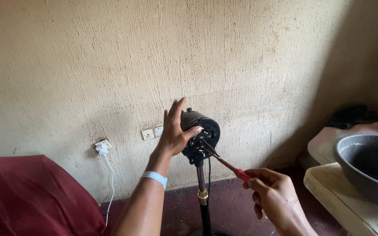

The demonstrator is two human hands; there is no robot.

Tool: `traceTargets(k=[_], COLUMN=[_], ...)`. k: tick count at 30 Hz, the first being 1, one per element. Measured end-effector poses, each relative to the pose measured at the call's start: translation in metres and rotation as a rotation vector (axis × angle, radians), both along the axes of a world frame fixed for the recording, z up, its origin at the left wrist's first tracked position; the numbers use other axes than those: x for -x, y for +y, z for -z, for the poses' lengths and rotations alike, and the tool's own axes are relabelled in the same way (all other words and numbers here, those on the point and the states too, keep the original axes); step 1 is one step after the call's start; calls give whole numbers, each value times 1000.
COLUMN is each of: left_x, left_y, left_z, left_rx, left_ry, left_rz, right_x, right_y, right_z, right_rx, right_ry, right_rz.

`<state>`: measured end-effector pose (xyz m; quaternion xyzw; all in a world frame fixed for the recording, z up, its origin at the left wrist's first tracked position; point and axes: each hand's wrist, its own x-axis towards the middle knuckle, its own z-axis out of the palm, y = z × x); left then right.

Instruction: The person wipes the fan's plastic guard grille with a cloth, dips the cloth into a bowl of water, and then uses a screwdriver to unscrew the rear motor housing of the standing fan, working on the screws at the back of the motor.

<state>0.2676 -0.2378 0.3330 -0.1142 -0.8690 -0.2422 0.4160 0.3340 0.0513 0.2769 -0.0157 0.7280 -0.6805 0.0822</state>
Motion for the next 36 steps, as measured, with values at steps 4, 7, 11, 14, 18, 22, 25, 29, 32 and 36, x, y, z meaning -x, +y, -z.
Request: traceTargets(k=[4, 7, 11, 14, 18, 22, 25, 29, 32, 36], left_x=[14, 23, 24, 21, 16, 14, 15, 16, 16, 17], left_y=[-6, -10, -12, -12, -9, -7, -8, -10, -12, -12], left_z=[2, 6, 9, 7, 5, 6, 6, 8, 9, 8], left_rx=[-173, -253, -226, -242, -232, -258, -253, -272, -285, -274], left_ry=[-281, -220, -203, -248, -256, -238, -224, -182, -174, -164], left_rz=[-53, 63, 85, 85, 60, 53, 43, 73, 85, 100], right_x=[1, 3, 5, 4, 2, -3, -8, -12, -11, 0], right_y=[3, 3, 2, 2, -4, -11, -17, -20, -17, -4], right_z=[-5, -7, -9, -10, -6, 6, 14, 17, 16, 15], right_rx=[71, 203, 79, -90, -272, -353, -401, -552, -638, -676], right_ry=[-85, -159, -99, -31, 50, 580, 676, 940, 1224, 920], right_rz=[-44, -36, -65, -53, -1, 33, 118, 114, 49, 49])
